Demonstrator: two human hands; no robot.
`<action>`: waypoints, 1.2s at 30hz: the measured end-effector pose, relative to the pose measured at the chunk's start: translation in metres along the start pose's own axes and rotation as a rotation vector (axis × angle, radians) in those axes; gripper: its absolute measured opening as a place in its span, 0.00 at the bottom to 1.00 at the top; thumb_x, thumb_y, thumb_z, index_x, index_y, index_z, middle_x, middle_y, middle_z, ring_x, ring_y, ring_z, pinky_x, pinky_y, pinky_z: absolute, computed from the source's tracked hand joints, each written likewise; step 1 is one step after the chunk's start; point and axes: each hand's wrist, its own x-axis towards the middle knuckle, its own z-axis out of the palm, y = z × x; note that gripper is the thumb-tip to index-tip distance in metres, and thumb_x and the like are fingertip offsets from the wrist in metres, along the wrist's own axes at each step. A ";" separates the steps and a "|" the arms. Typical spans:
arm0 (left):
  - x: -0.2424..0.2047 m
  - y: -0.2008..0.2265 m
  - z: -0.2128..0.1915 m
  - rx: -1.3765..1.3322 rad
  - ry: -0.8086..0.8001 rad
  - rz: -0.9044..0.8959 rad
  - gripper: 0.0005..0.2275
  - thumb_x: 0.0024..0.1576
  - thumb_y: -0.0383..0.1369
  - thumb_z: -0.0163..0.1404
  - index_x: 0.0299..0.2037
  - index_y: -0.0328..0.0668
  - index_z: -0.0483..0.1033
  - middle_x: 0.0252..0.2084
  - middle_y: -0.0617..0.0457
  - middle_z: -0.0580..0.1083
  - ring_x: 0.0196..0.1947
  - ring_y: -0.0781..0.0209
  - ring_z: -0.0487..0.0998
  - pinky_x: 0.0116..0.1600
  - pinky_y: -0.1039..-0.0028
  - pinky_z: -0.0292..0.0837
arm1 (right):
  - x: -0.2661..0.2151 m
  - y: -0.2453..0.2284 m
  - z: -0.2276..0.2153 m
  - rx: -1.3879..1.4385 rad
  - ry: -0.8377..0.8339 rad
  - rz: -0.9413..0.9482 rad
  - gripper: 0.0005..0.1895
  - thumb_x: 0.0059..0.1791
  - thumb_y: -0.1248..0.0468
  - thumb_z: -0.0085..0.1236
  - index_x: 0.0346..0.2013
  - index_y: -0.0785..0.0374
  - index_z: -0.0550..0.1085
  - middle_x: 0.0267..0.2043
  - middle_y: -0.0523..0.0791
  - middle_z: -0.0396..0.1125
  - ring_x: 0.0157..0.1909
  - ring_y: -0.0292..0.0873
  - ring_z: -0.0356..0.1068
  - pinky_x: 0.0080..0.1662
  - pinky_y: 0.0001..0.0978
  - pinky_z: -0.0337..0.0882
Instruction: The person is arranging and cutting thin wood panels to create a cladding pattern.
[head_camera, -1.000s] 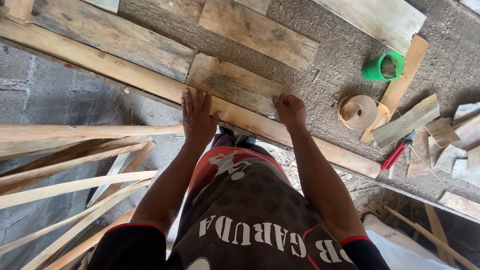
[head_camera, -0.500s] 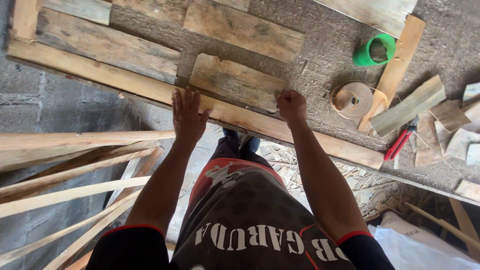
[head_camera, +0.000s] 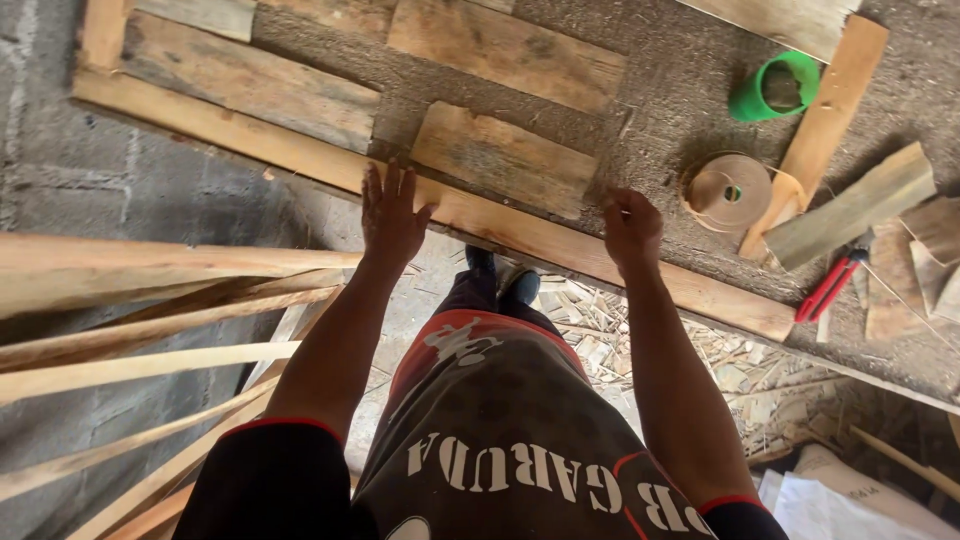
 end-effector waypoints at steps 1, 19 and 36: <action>0.002 0.002 0.000 0.005 -0.023 -0.006 0.33 0.59 0.47 0.57 0.70 0.34 0.65 0.75 0.33 0.57 0.74 0.23 0.50 0.75 0.39 0.45 | -0.004 0.001 -0.008 0.011 0.012 -0.033 0.11 0.55 0.68 0.54 0.51 0.66 0.78 0.33 0.46 0.74 0.33 0.36 0.73 0.34 0.26 0.71; 0.008 -0.010 0.011 -0.090 -0.140 -0.033 0.35 0.60 0.46 0.59 0.72 0.32 0.63 0.78 0.34 0.53 0.78 0.26 0.42 0.77 0.43 0.40 | -0.065 0.091 -0.221 -0.758 0.840 -0.245 0.08 0.51 0.72 0.61 0.44 0.63 0.75 0.39 0.47 0.71 0.37 0.43 0.72 0.41 0.40 0.77; 0.009 -0.009 0.008 -0.099 -0.160 -0.051 0.35 0.59 0.47 0.58 0.72 0.33 0.63 0.78 0.35 0.53 0.78 0.26 0.41 0.78 0.44 0.40 | 0.000 0.154 -0.279 -0.727 0.714 0.122 0.14 0.47 0.57 0.65 0.44 0.58 0.74 0.39 0.48 0.75 0.39 0.48 0.76 0.44 0.44 0.75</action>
